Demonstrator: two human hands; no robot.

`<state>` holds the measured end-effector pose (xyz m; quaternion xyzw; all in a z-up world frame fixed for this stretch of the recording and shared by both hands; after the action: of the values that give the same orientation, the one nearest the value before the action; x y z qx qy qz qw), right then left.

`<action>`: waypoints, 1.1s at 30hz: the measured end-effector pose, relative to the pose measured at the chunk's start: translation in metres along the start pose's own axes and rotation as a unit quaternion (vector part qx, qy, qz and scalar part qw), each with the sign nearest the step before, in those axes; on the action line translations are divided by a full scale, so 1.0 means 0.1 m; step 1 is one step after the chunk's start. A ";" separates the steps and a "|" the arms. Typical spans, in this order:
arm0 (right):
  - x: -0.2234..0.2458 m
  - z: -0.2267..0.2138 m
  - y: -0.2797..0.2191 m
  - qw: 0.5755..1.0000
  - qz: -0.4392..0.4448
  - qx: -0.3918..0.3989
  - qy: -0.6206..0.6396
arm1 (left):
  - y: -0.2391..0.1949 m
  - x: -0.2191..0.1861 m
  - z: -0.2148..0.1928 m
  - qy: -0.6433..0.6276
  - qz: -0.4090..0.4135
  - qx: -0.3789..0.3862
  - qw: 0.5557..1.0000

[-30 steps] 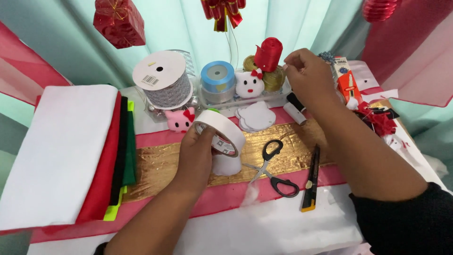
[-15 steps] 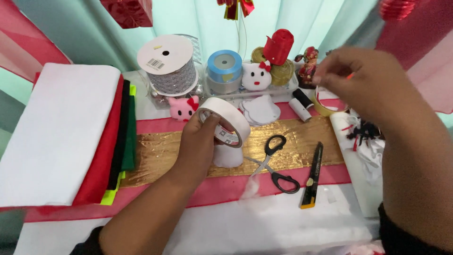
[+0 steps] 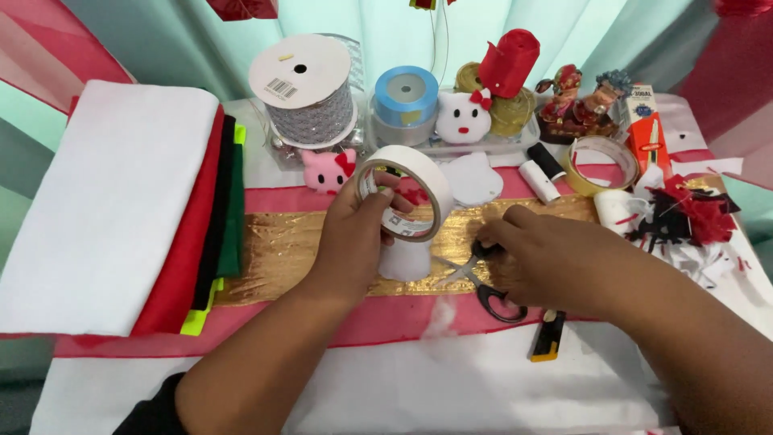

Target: Decorating small felt shapes with tiny bows using adhesive tape and scissors

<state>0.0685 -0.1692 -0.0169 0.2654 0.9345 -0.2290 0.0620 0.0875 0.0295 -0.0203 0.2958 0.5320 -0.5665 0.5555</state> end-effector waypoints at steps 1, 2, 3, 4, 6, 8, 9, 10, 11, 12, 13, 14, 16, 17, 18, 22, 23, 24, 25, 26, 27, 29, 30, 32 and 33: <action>0.00 -0.04 0.01 1.000 0.002 -0.001 -0.003 | -0.01 -0.03 0.00 -0.001 0.003 0.001 1.000; -0.10 -0.01 0.01 0.994 0.070 0.034 0.077 | -0.03 -0.05 0.00 0.012 -0.001 0.002 1.000; -0.16 0.05 0.00 0.976 0.133 0.071 0.156 | -0.06 -0.05 -0.02 0.024 -0.009 -0.001 1.000; -0.20 0.10 -0.01 0.977 0.131 0.073 0.154 | -0.05 -0.05 -0.02 0.021 -0.009 -0.004 1.000; 0.02 0.16 0.02 0.995 -0.057 0.049 -0.063 | -0.03 -0.04 0.00 0.025 0.005 0.011 1.000; -0.01 0.20 0.04 0.990 -0.090 0.055 -0.090 | -0.03 -0.05 0.01 0.035 0.008 0.012 0.999; 0.01 0.25 0.03 0.984 -0.124 0.063 -0.114 | -0.04 -0.04 0.01 0.044 0.007 0.013 0.999; 0.09 0.01 0.03 0.984 -0.125 0.063 -0.112 | -0.05 -0.02 0.00 0.045 0.004 0.012 0.999; -0.11 -0.14 0.01 0.987 0.067 0.131 0.060 | -0.04 -0.02 0.01 0.039 0.004 0.014 0.999; -0.26 -0.23 -0.13 0.920 0.256 0.188 0.229 | -0.03 -0.01 0.02 0.034 0.003 0.016 0.999; -0.29 -0.27 -0.16 0.919 0.258 0.188 0.232 | -0.03 -0.02 0.03 0.036 0.002 0.019 0.999; -0.31 -0.29 -0.18 0.913 0.261 0.195 0.247 | -0.03 -0.02 0.04 0.029 0.003 0.022 0.999; -0.34 -0.37 -0.26 0.906 0.263 0.204 0.261 | -0.03 -0.01 0.03 0.020 0.003 0.024 1.000; -0.40 -0.43 -0.33 0.895 0.291 0.198 0.273 | -0.02 0.00 0.03 -0.004 0.007 0.025 1.000; -0.46 -0.49 -0.41 0.883 0.319 0.191 0.286 | -0.01 0.00 0.03 -0.029 0.011 0.027 0.999; -0.67 -0.33 -0.48 0.853 0.318 0.085 0.404 | -0.07 -0.08 0.02 -0.064 0.007 0.006 0.998; -0.71 -0.34 -0.46 0.856 0.300 0.035 0.420 | -0.09 -0.10 0.01 -0.047 -0.002 -0.007 0.999; -0.75 -0.36 -0.44 0.855 0.281 -0.016 0.435 | -0.12 -0.12 -0.01 -0.029 -0.011 -0.021 0.999; -0.71 -0.36 -0.44 0.855 0.282 -0.017 0.435 | -0.12 -0.14 0.00 -0.029 -0.010 -0.020 0.999; -0.73 -0.42 -0.46 0.823 0.291 -0.092 0.478 | -0.13 -0.15 0.00 -0.021 -0.009 -0.018 1.000; -0.75 -0.48 -0.47 0.785 0.296 -0.165 0.519 | -0.14 -0.16 -0.01 -0.013 -0.008 -0.018 1.000; -0.50 -0.53 -0.40 0.799 0.231 -0.179 0.526 | -0.10 -0.17 -0.08 -0.026 0.023 -0.037 0.999; -0.35 -0.59 -0.35 0.808 0.167 -0.193 0.531 | -0.09 -0.21 -0.12 -0.039 0.054 -0.053 0.996; 0.04 -0.67 -0.27 0.847 0.066 -0.183 0.495 | -0.11 -0.33 -0.14 -0.062 0.060 -0.079 0.993; 0.34 -0.69 -0.24 0.872 -0.035 -0.164 0.460 | -0.14 -0.35 -0.19 -0.082 0.055 -0.108 0.989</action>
<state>0.0273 -0.1389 0.0459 0.2934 0.8901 0.0735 -0.3409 0.0767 0.0561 0.0112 0.2153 0.5257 -0.4966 0.6563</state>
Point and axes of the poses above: each hand's wrist, its own y-axis towards the middle knuckle, its own z-axis out of the palm, x = y × z, the point moved 8 cm from there along y, towards the middle knuckle, and after that the axes turned 2 degrees about -y, right-handed, at the moved point
